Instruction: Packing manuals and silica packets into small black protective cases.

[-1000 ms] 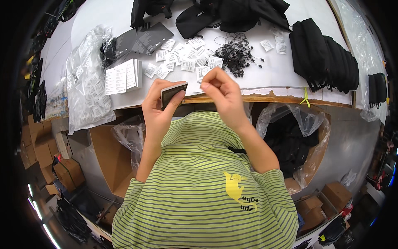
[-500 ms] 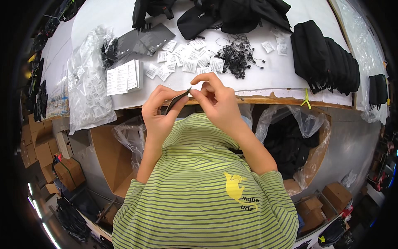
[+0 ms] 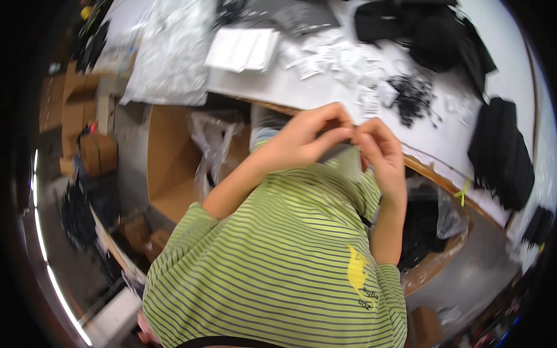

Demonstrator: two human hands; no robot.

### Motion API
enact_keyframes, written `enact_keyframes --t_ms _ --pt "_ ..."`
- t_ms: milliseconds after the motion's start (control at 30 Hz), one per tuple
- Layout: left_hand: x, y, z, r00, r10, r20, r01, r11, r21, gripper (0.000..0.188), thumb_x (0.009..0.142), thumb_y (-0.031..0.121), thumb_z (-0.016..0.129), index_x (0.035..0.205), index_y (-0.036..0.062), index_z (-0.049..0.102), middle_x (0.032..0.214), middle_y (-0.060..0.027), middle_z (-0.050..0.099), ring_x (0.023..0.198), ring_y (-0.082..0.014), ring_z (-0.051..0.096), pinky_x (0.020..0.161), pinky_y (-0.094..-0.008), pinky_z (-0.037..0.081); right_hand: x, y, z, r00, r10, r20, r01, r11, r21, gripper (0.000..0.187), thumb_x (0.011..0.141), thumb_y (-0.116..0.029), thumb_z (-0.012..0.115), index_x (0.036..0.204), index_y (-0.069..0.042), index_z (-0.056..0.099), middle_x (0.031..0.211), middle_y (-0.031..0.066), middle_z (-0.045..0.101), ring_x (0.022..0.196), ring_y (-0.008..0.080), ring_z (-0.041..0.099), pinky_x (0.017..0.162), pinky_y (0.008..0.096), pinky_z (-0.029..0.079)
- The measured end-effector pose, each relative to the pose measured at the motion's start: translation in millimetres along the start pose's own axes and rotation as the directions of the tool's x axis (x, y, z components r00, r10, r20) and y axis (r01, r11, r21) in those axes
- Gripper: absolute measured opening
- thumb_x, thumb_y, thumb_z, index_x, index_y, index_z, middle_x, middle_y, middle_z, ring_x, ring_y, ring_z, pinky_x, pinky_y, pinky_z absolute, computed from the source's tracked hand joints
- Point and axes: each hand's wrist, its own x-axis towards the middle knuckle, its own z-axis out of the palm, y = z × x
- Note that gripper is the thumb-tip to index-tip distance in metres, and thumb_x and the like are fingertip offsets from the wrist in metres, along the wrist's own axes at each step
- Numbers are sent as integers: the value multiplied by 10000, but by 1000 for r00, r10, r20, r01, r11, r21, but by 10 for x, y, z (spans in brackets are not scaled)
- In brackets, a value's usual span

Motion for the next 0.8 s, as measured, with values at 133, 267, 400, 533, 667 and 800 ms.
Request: enact_keyframes --t_ms 133,267,400,533,667,800 --pt "92 -49 71 983 37 -178 -55 994 -98 108 922 119 565 924 21 520 786 -14 550 693 -74 496 638 -222 418 25 10 -93 994 110 11 -109 990 -88 87 935 -125 553 920 -42 533 629 -55 484 467 2 384 428 163 291" --pt "467 -352 -32 992 -10 -124 4 999 -48 119 918 150 583 939 36 559 762 0 578 632 -49 502 574 -221 414 30 -18 -181 994 113 -12 -114 986 -126 91 910 -114 583 912 -24 566 597 -52 494 447 6 387 417 168 294" --pt "1198 -444 -289 908 147 -391 -43 964 262 259 842 219 668 978 28 558 793 -59 622 554 -121 503 548 -284 427 3 -6 -198 991 130 -12 -130 992 2 64 876 -85 622 886 -25 603 649 -32 556 469 7 407 413 173 307" --pt "1922 -464 -322 892 248 -378 22 811 585 583 770 317 725 1173 8 440 1136 -177 473 937 -371 576 788 -412 475 -124 -2 -193 990 101 -103 -104 994 -28 66 850 -59 612 868 2 593 711 4 604 434 14 412 402 179 317" --pt "2301 -630 -410 836 404 -370 -47 725 687 367 771 220 713 1070 76 556 1115 -140 454 981 -348 554 783 -409 476 -201 -14 -185 986 122 -117 -124 992 -14 94 877 -107 630 874 -17 601 606 -39 510 463 12 390 423 187 295" --pt "2216 -466 -371 765 618 -180 -256 550 795 132 748 117 713 792 38 617 1033 -89 508 963 -301 514 776 -382 448 -200 10 -240 980 90 -178 -84 996 40 86 878 -103 634 881 -21 610 596 -48 507 450 10 381 413 186 274"
